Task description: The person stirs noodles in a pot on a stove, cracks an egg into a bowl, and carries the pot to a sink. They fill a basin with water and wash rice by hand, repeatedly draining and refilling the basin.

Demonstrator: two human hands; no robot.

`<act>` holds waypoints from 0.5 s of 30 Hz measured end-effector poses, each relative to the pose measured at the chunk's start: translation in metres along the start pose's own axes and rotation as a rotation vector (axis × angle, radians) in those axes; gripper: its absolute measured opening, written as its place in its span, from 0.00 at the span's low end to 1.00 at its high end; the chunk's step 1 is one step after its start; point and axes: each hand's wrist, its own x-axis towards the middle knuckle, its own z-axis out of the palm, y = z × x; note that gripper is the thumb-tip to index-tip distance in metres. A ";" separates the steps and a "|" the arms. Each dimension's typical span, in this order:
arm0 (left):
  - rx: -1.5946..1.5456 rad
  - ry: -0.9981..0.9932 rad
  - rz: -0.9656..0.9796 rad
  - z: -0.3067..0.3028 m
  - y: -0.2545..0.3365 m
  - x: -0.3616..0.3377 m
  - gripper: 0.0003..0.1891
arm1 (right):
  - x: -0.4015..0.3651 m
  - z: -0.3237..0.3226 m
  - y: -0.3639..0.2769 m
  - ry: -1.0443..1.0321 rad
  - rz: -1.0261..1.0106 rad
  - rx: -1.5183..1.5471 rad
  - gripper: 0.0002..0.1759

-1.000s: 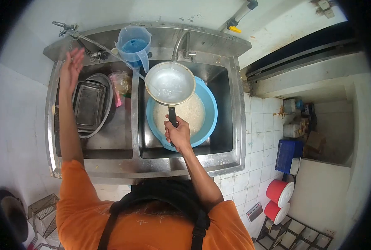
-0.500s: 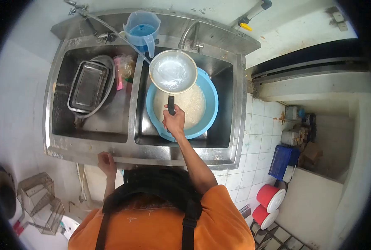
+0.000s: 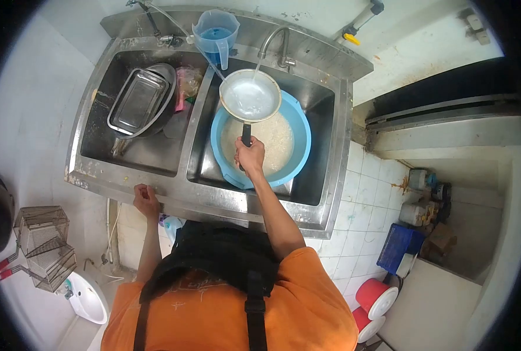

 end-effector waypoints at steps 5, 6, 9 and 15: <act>-0.007 0.027 -0.007 0.002 -0.005 0.000 0.05 | -0.002 -0.004 0.004 0.001 -0.022 -0.025 0.06; -0.008 0.034 -0.010 0.003 -0.007 -0.001 0.05 | -0.002 -0.005 0.005 0.001 -0.019 -0.018 0.07; 0.005 0.036 0.015 0.002 -0.005 0.000 0.05 | -0.001 -0.007 0.007 -0.014 -0.019 0.004 0.07; 0.002 0.031 0.000 0.000 0.004 0.001 0.04 | -0.001 -0.007 0.006 -0.017 -0.022 -0.003 0.07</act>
